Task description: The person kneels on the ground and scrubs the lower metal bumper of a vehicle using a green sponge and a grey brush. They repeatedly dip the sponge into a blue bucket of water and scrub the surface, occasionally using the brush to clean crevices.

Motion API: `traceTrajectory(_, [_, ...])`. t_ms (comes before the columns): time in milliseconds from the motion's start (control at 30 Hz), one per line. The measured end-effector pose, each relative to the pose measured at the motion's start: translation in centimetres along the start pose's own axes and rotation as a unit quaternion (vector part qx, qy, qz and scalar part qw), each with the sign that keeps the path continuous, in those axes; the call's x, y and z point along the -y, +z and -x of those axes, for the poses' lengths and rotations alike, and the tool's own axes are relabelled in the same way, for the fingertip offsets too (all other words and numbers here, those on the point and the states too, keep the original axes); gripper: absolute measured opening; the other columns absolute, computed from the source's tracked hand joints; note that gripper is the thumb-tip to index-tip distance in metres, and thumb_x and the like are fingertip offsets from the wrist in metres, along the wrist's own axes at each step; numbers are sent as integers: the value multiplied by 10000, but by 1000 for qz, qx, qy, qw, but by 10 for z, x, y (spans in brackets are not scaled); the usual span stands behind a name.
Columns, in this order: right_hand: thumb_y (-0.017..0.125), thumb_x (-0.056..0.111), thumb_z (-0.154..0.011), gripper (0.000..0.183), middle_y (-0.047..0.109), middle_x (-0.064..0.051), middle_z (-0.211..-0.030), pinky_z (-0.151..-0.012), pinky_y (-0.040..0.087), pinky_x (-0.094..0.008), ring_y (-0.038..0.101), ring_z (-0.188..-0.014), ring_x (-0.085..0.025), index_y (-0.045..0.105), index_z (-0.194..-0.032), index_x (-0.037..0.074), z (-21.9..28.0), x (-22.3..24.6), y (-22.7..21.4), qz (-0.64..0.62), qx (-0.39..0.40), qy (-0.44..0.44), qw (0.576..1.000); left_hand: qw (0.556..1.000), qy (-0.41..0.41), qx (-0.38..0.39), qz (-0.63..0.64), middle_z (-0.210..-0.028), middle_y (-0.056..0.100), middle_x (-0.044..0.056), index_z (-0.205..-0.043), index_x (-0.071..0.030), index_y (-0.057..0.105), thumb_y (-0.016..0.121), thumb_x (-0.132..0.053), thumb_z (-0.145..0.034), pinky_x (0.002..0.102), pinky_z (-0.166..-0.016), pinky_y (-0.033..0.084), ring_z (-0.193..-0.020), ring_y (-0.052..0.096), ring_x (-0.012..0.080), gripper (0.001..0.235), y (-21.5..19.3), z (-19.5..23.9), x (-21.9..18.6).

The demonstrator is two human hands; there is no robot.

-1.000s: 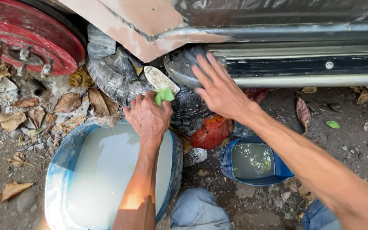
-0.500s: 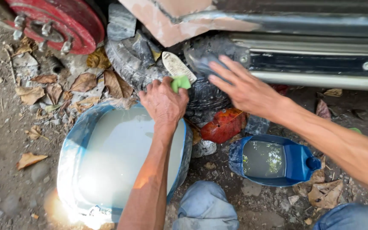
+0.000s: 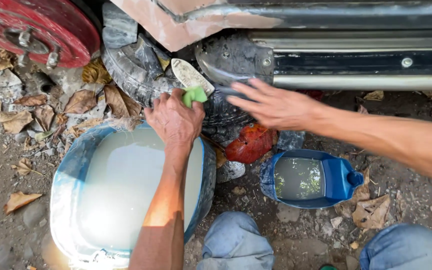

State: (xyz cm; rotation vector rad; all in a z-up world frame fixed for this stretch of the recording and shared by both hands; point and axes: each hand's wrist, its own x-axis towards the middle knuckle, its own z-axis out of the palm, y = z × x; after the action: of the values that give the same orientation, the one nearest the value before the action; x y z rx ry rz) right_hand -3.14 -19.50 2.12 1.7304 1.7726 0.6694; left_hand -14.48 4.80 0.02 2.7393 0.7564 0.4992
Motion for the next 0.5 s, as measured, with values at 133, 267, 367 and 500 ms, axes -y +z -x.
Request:
traceTrajectory(133, [642, 242, -837, 362, 307, -78, -1682, -1247, 146, -529, 257, -1543, -349, 723, -1166, 114, 1, 1, 25, 16, -46, -32, 998, 1000, -7, -4, -9, -990, 690, 51, -1041, -243, 724, 609, -449, -738, 481, -941, 433, -1022, 654, 296, 384, 2, -2, -1])
traceTrajectory(267, [596, 146, -907, 371, 339, -175, -1648, -1253, 205, -505, 290, -1527, -362, 666, -1235, -11, -85, 9, 30, -60, -96, 51, 992, 999, -8, -32, -26, -999, 701, 80, -1075, -210, 716, 610, -420, -752, 497, -936, 445, -1015, 665, 323, 400, 18, -7, 8])
traceTrajectory(367, [624, 145, -878, 411, 420, -144, -1606, -1217, 285, -477, 341, -1493, -383, 676, -1272, 40, -68, 4, 18, -62, -94, 38, 993, 999, 8, -43, -17, -989, 699, 65, -1078, -215, 727, 636, -394, -741, 494, -914, 441, -989, 668, 319, 392, -3, -1, 7])
traceTrajectory(500, [629, 121, -846, 491, 287, -125, -1685, -1195, 364, -461, 330, -1491, -394, 642, -1337, 115, 23, -13, -18, -62, 17, 31, 997, 998, 4, -61, -3, -1024, 685, 57, -1106, -241, 703, 621, -427, -765, 495, -918, 439, -1004, 651, 323, 397, 0, -4, 6])
